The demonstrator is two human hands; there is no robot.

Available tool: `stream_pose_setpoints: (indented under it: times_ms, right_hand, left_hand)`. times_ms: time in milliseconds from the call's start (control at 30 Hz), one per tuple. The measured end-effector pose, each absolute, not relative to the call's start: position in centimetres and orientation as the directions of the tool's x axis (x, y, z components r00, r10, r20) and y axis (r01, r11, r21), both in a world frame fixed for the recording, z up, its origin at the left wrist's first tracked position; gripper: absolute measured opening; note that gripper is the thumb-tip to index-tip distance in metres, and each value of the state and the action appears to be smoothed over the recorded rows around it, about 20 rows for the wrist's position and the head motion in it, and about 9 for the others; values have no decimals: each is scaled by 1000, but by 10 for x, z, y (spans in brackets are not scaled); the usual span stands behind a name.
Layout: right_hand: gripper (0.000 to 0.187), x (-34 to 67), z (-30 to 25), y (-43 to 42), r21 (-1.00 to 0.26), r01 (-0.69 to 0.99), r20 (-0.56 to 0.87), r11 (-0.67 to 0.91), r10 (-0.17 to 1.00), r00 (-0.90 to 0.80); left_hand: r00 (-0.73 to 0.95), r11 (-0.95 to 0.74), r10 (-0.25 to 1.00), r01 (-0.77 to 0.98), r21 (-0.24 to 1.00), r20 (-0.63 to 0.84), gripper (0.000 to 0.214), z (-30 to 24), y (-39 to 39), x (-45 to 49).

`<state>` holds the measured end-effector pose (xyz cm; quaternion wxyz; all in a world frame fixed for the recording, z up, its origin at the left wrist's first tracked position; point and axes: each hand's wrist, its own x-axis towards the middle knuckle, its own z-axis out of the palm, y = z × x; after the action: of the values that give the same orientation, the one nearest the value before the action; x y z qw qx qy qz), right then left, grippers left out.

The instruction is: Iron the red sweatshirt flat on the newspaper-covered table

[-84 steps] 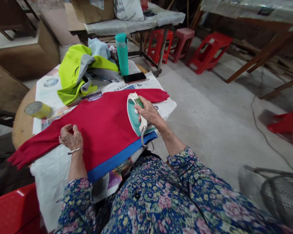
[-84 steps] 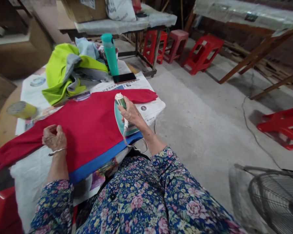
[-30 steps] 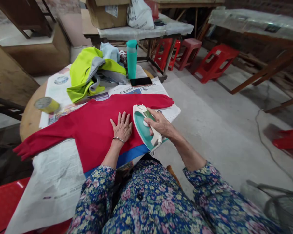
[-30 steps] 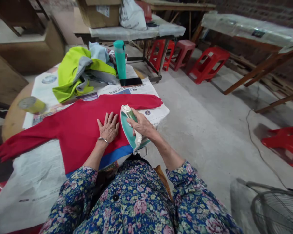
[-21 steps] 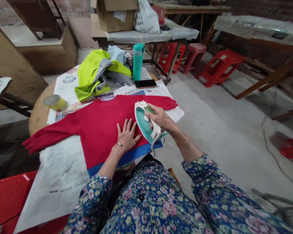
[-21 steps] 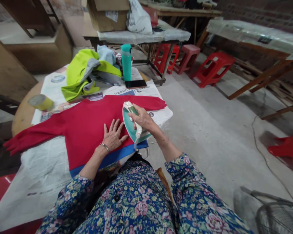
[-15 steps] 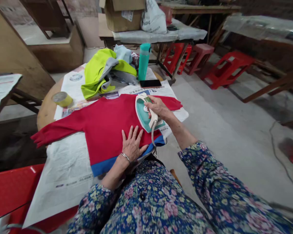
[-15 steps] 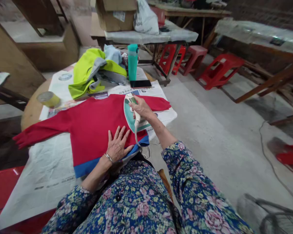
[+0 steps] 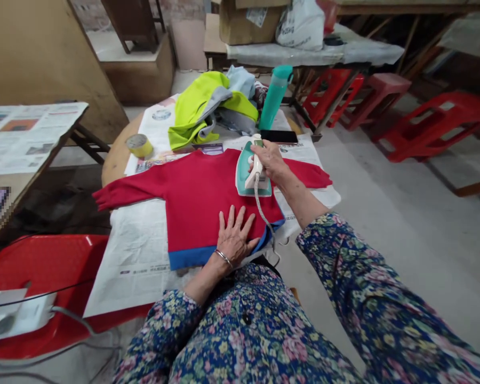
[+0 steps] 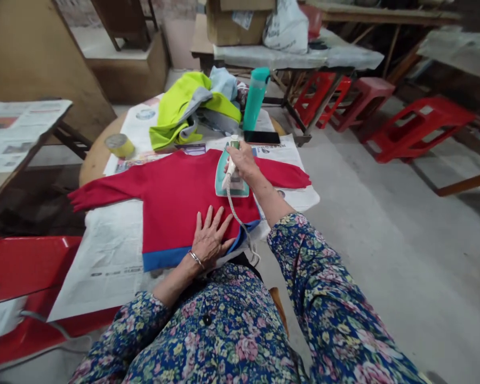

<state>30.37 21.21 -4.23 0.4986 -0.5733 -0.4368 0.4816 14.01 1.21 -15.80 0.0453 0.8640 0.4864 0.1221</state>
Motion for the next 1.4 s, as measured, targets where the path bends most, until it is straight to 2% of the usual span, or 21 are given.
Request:
stream_pose_setpoints:
  times_ms: [200, 333, 500, 567, 733, 867, 1067, 1233, 1400]
  right_hand:
    - [30, 276, -47, 210, -992, 64, -103, -110, 990, 99]
    - [36, 276, -51, 203, -993, 89, -79, -82, 996, 33]
    - [48, 276, -51, 186, -992, 120, -41, -38, 999, -29]
    - [46, 271, -51, 179, -993, 113, -38, -32, 998, -47]
    - [33, 254, -50, 179, -996, 65, -65, -65, 998, 1]
    - [37, 243, -51, 185, -996, 24, -86, -87, 996, 27]
    - [29, 227, -40, 160, -994, 73, -87, -76, 981, -173]
    - [34, 219, -32, 143, -992, 113, -94, -59, 938, -335]
    - [30, 215, -42, 153, -991, 134, -36, -6, 974, -225]
  left_hand:
    - [602, -645, 764, 727, 235, 234, 69, -170, 16, 148]
    - [680, -718, 696, 659, 225, 230, 57, -172, 19, 152]
    - [712, -746, 666, 635, 201, 222, 51, -169, 21, 153]
    - [725, -758, 652, 619, 203, 224, 49, -169, 21, 153]
    - [727, -769, 639, 601, 218, 253, 47, -177, 23, 155]
    - [731, -778, 628, 587, 222, 266, 45, -182, 23, 157]
    - [749, -775, 629, 586, 236, 208, 50, -181, 22, 158]
    - [770, -777, 622, 583, 238, 144, 52, -174, 21, 158]
    - [765, -776, 623, 580, 248, 161, 52, -173, 20, 158]
